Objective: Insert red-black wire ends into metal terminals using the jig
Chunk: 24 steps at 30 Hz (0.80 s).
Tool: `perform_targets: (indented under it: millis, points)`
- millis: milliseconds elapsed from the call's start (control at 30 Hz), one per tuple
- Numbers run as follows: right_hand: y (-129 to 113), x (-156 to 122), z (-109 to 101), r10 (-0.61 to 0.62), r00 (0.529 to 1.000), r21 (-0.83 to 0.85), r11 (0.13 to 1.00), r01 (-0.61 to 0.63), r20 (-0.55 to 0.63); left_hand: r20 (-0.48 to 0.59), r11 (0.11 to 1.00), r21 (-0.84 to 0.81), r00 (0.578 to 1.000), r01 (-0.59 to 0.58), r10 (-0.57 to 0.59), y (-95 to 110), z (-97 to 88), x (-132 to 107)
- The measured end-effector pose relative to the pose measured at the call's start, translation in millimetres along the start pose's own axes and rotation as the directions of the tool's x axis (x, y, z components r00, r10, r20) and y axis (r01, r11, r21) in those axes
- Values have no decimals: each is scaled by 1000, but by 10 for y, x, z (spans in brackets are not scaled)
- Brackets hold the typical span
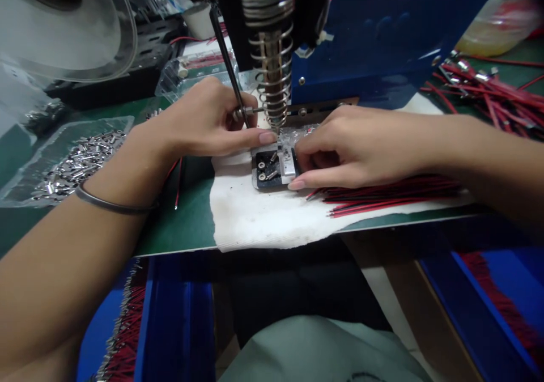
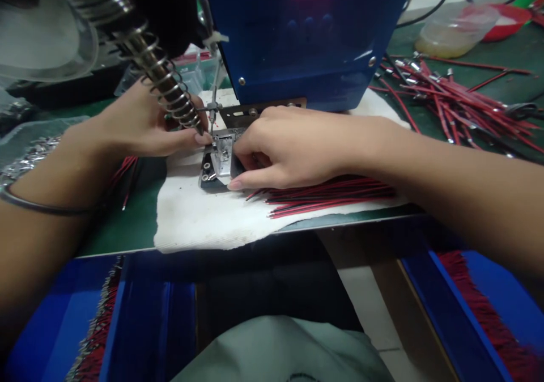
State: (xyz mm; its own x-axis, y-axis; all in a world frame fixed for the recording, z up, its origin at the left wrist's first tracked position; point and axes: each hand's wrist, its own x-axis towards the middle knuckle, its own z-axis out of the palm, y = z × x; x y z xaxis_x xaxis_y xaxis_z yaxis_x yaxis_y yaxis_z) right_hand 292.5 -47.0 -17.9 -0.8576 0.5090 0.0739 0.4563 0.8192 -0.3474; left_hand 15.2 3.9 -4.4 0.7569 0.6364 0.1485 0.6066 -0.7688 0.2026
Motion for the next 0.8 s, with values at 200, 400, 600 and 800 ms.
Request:
perform_targets:
  millis: [200, 400, 600, 800]
  points:
    - [-25, 17, -24, 54, 998, -6, 999, -54, 33, -43, 999, 31, 999, -6, 8, -18, 10, 4]
    - [-128, 40, -70, 146, 985, -16, 989, -145, 90, -124, 993, 62, 987, -100, 107, -114, 94, 26]
    - [-97, 27, -65, 143, 985, -38, 989, -140, 100, -140, 996, 12, 986, -93, 93, -107, 110, 32]
    - [-82, 22, -53, 111, 991, -22, 994, -109, 82, -112, 996, 27, 990, -86, 89, -100, 88, 16]
